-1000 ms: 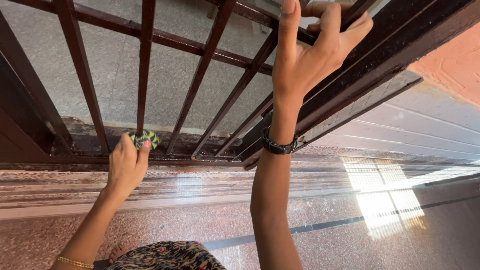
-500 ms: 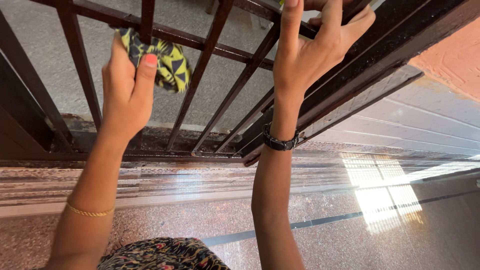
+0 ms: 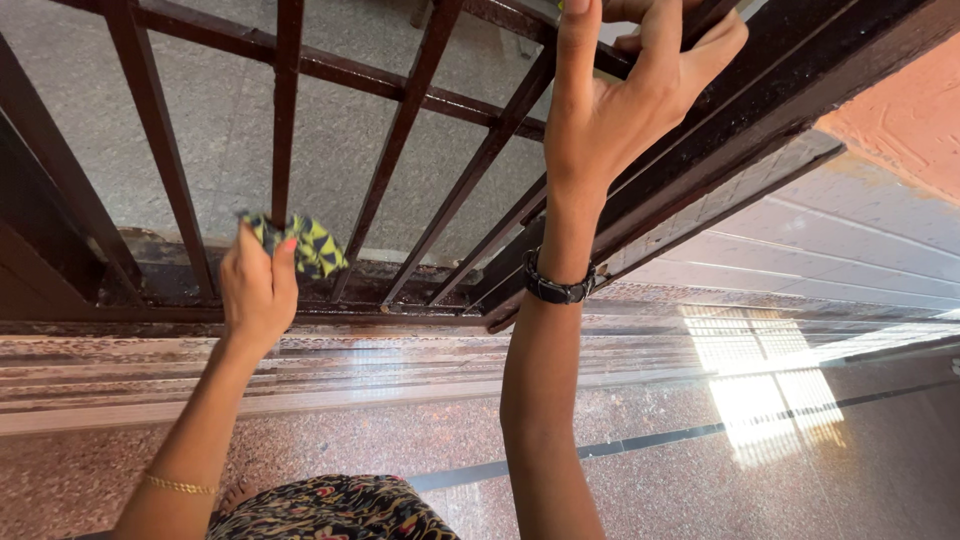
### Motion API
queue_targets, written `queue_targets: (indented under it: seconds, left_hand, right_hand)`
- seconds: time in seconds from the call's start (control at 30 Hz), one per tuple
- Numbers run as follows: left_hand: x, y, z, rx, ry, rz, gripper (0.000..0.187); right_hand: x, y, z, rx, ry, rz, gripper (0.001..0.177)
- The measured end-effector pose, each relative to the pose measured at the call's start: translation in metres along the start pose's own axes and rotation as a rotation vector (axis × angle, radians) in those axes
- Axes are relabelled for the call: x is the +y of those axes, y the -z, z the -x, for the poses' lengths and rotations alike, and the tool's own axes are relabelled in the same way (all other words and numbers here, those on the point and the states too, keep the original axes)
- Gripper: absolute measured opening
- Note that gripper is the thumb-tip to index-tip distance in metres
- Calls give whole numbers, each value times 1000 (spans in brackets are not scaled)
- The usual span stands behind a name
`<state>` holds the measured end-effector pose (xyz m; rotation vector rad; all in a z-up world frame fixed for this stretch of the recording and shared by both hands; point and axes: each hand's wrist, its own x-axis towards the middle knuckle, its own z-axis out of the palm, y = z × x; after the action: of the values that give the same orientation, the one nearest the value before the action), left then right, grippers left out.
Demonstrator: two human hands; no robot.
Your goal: The person wipes the horizontal and vertical bars of a brown metal window grille using a patterned cloth. They hold the grille with one hand while scrubbing the bars with the other, moving systematically along the lower section of the grille.
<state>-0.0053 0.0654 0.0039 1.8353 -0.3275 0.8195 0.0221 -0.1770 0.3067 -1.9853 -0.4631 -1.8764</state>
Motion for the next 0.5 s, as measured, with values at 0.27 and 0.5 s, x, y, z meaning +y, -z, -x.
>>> queue_targets:
  seconds: [0.27,0.5]
  left_hand:
    - [-62,-16,72,-57,139,-87,37]
    - [50,9,-25,-5,118,324,52]
  right_hand:
    - [-10,2,-3,9,6,-67,44]
    - [-10,1,-3,19,-44,-46,45]
